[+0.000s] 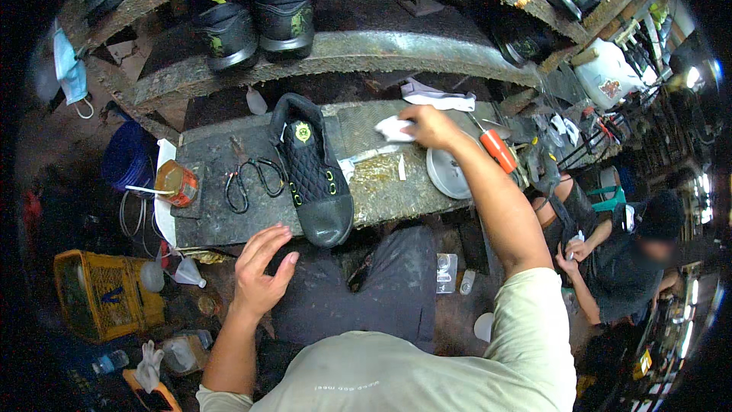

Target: The person grinds the sole of a black sneaker with a rotary tool, wipes the sole with a cloth, then applies a yellow adhesive to the sole and upper with a brush. The finished shoe is placed on a shelf with other shoes.

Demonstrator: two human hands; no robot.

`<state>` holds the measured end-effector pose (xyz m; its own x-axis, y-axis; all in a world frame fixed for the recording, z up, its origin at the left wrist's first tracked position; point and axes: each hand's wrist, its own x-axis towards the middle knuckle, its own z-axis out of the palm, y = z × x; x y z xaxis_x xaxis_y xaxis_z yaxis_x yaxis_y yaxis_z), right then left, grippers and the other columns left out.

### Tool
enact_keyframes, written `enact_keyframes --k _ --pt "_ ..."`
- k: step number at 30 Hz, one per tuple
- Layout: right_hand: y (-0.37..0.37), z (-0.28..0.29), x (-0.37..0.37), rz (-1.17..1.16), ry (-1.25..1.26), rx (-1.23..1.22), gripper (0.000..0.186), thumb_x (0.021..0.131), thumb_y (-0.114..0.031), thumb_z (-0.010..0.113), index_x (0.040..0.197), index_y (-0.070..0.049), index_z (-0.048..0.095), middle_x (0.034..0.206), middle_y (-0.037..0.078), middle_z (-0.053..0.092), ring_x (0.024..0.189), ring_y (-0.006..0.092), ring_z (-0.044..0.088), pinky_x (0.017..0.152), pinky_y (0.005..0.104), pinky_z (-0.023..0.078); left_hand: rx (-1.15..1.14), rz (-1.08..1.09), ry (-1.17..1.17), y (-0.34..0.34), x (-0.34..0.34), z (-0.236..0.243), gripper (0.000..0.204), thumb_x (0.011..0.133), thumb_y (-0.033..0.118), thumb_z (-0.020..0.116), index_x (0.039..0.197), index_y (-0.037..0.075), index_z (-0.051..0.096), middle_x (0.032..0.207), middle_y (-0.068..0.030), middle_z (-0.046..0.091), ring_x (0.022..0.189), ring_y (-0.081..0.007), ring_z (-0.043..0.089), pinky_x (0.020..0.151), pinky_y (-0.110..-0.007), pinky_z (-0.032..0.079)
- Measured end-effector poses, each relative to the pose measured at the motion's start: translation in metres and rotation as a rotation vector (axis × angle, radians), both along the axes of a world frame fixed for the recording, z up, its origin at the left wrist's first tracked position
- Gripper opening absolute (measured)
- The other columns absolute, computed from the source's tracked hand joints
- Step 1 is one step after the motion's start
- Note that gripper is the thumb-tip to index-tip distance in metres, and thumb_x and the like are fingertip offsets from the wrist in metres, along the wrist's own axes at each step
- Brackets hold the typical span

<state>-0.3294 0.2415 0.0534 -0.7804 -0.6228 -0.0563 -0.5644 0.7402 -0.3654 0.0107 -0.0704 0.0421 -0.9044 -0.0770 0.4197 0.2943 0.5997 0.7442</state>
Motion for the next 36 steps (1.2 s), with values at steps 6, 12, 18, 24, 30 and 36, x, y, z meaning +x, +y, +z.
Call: enact_keyframes --k 6,12,18,24,30,36 --pt "0.034 0.017 -0.036 -0.485 0.530 0.400 0.043 0.085 -0.033 0.075 0.117 -0.004 0.069 0.112 0.018 0.070 0.107 0.0448 0.064 0.099 0.0533 0.048 -0.007 0.226 -0.183 -0.016 0.044 -0.011 0.033 0.085 0.004 0.076 0.116 -0.003 0.070 0.120 -0.0190 0.071 0.114 -0.0340 0.067 0.101 -0.042 0.051" --pt "-0.044 -0.028 -0.082 -0.134 0.483 0.302 0.077 0.082 -0.058 0.075 0.136 -0.005 0.059 0.144 0.025 0.055 0.134 0.0387 0.053 0.111 0.0532 0.042 -0.005 0.199 -0.166 -0.001 0.053 -0.014 0.032 0.085 0.004 0.076 0.116 -0.001 0.070 0.121 -0.0181 0.070 0.115 -0.0339 0.067 0.102 -0.042 0.051" --pt "-0.066 -0.036 -0.123 -0.217 0.479 0.170 0.062 0.094 -0.025 0.059 0.152 -0.009 0.044 0.155 0.020 0.045 0.141 0.0400 0.046 0.118 0.0481 0.037 0.016 0.251 -0.130 -0.003 0.064 -0.001 0.032 0.085 0.004 0.075 0.116 -0.002 0.070 0.121 -0.0186 0.070 0.116 -0.0344 0.066 0.102 -0.043 0.050" --pt "-0.035 0.010 -0.037 -0.008 0.390 0.229 0.054 0.083 -0.008 0.064 0.136 -0.018 0.063 0.131 0.015 0.067 0.117 0.0365 0.066 0.107 0.0516 0.048 -0.041 0.173 -0.113 0.018 0.032 -0.008 0.043 0.084 0.007 0.076 0.126 0.000 0.066 0.129 -0.0192 0.067 0.123 -0.0365 0.062 0.106 -0.045 0.048" --pt "-0.014 0.045 0.101 0.070 0.565 0.085 0.075 0.078 -0.007 0.067 0.150 -0.021 0.051 0.152 0.010 0.052 0.136 0.0408 0.050 0.114 0.0617 0.036 0.350 -0.085 -0.064 0.092 -0.032 -0.006 0.063 0.087 0.008 0.075 0.144 -0.003 0.050 0.144 -0.0230 0.055 0.133 -0.0374 0.055 0.112 -0.045 0.045" --pt "-0.003 0.014 0.174 0.073 0.451 0.104 0.077 0.076 -0.024 0.074 0.148 -0.011 0.051 0.149 0.013 0.054 0.138 0.0386 0.048 0.114 0.0595 0.037 0.180 -0.019 -0.160 0.169 -0.101 -0.047 0.095 0.084 0.003 0.066 0.157 -0.011 0.007 0.160 -0.0412 0.013 0.152 -0.0539 0.011 0.126 -0.056 0.011"
